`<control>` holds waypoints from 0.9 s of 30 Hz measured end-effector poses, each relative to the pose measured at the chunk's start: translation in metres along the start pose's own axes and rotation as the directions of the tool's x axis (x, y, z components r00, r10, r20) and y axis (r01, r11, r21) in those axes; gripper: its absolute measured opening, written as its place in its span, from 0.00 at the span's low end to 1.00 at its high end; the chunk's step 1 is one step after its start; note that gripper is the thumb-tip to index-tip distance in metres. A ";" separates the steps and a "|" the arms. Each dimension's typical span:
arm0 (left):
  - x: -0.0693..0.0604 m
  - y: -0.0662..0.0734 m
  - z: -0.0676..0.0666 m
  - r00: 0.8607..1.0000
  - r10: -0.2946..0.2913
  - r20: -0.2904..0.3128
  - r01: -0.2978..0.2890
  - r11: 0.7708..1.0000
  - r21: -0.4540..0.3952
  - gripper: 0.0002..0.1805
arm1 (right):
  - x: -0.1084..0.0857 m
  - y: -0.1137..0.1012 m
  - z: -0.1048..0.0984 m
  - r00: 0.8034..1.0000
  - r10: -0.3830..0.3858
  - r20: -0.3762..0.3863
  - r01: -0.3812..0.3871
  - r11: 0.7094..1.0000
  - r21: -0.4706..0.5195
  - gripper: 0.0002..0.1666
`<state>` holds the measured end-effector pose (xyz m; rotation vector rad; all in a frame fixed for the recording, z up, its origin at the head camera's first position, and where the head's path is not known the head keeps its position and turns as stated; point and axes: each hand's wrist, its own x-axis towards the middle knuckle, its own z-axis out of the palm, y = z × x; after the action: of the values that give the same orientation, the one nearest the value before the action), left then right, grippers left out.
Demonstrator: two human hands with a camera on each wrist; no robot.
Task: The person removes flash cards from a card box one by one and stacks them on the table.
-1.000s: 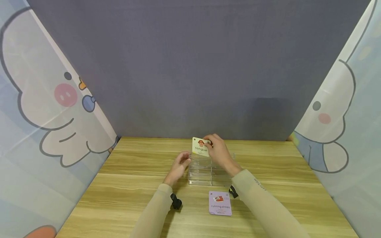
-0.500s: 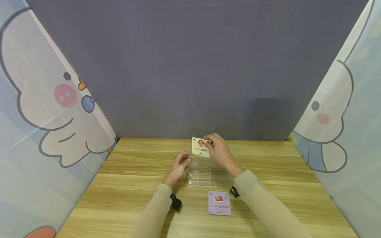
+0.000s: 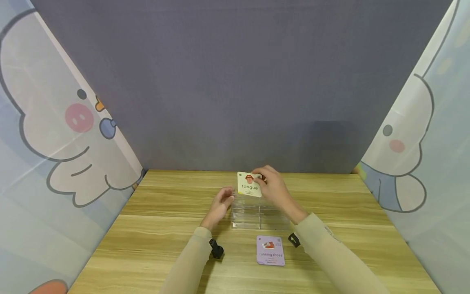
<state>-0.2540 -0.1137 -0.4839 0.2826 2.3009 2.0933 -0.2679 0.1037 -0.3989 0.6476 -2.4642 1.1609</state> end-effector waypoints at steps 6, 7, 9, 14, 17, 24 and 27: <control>0.000 0.000 0.000 1.000 -0.002 -0.001 0.002 1.000 0.005 0.19 | -0.006 -0.004 -0.007 1.000 -0.012 -0.005 0.012 1.000 0.006 0.11; 0.000 0.000 0.000 1.000 -0.004 0.000 0.004 1.000 0.004 0.19 | -0.007 -0.004 -0.008 1.000 -0.014 -0.005 0.014 1.000 0.007 0.11; 0.000 0.001 0.000 1.000 -0.005 0.005 0.005 1.000 0.003 0.19 | -0.009 -0.004 -0.010 1.000 -0.021 -0.005 0.021 1.000 0.009 0.11; 0.001 0.000 0.000 1.000 -0.009 0.006 0.009 1.000 -0.002 0.19 | -0.014 -0.008 -0.014 0.998 -0.062 -0.005 0.062 0.998 0.011 0.12; 0.000 0.000 0.000 1.000 -0.010 0.002 0.010 1.000 -0.003 0.19 | -0.017 -0.010 -0.016 0.996 -0.091 -0.015 0.091 0.996 0.013 0.12; 0.001 -0.002 0.000 1.000 -0.012 0.008 0.012 1.000 -0.001 0.19 | -0.023 -0.015 -0.022 0.988 -0.147 -0.053 0.148 0.989 0.021 0.12; 0.001 -0.003 0.000 1.000 -0.007 0.007 0.007 1.000 0.007 0.19 | -0.026 -0.017 -0.024 0.984 -0.163 -0.067 0.164 0.986 0.023 0.12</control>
<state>-0.2549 -0.1141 -0.4866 0.2807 2.3026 2.0780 -0.2346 0.1201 -0.3860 0.7918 -2.2966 1.1372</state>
